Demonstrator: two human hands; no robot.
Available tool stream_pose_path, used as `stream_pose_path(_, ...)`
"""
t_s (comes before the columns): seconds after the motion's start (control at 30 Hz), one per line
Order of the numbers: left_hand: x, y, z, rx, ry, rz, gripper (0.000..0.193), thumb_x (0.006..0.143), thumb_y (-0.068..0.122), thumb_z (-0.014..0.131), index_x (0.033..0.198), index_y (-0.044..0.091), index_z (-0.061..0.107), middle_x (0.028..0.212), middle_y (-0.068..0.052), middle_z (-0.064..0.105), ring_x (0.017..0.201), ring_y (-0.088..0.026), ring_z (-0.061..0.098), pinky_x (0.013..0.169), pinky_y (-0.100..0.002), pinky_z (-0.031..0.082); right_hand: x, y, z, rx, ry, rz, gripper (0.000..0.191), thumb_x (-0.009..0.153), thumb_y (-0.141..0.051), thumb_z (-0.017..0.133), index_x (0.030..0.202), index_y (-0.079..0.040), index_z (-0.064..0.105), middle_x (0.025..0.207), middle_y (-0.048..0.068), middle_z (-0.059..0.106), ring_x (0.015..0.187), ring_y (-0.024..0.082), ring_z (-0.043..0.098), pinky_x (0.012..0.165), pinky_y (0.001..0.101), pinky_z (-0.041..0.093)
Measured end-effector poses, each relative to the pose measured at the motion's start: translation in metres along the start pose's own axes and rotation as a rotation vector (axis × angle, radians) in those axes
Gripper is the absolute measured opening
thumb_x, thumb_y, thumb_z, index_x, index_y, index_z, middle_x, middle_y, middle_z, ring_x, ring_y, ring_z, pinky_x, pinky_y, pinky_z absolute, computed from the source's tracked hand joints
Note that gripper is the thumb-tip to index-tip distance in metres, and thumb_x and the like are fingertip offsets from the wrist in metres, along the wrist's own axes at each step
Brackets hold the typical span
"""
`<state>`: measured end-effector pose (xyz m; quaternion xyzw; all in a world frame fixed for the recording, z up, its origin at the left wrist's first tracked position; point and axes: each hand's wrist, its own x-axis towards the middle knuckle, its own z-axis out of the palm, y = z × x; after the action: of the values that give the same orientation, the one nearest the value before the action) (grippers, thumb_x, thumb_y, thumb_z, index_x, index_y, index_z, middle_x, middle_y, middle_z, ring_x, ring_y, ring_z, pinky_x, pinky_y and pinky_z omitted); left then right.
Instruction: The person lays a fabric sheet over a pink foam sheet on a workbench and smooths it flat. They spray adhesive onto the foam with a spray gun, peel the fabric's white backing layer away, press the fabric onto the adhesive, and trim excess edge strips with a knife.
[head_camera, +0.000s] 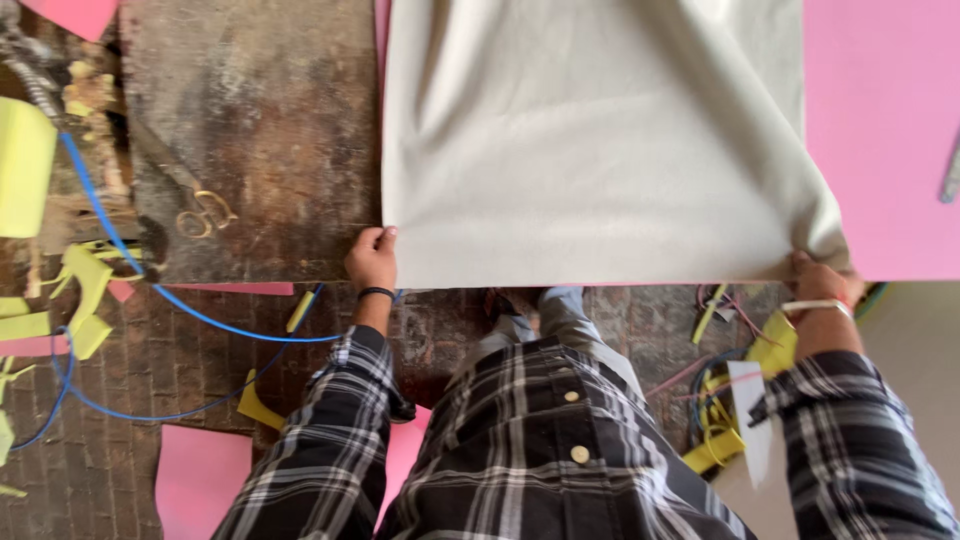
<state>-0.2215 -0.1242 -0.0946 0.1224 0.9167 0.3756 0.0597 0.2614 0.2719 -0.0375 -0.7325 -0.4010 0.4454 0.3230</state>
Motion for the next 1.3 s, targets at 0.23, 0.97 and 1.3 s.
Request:
stream_pose_path(0.23,0.009,-0.005,-0.005,0.051,0.009,0.054,0.028,0.09,0.039,0.08,0.098,0.013,0.075,0.079,-0.011,0.073,0.07,-0.029,0.07,0.063,-0.042,0.054,0.001,-0.008,0.0,0.33,-0.32,0.139,0.034,0.101,-0.01,0.071,0.133,0.002,0.068,0.122,0.012,0.074,0.098,0.024,0.078,0.08,0.0339,0.066)
stream_pose_path(0.97,-0.013,0.015,-0.016,0.226,-0.121,0.22,0.029,0.096,0.035,0.075,0.101,0.007,0.069,0.087,-0.015,0.073,0.079,-0.037,0.071,0.07,-0.047,0.055,0.003,-0.002,-0.037,-0.17,0.008,-0.104,0.054,0.084,-0.011,0.088,0.133,-0.001,0.066,0.123,0.015,0.072,0.105,0.026,0.073,0.089,0.0346,0.061)
stream_pose_path(1.3,-0.038,0.084,0.023,0.452,-0.135,0.531,0.061,0.09,0.018,0.064,0.15,0.012,0.049,0.162,-0.015,0.043,0.154,-0.037,0.04,0.128,-0.052,0.033,0.022,-0.018,-0.066,-0.024,-0.067,0.043,0.038,0.091,-0.026,0.081,0.117,0.0,0.073,0.101,0.01,0.073,0.083,0.021,0.068,0.072,0.0352,0.055)
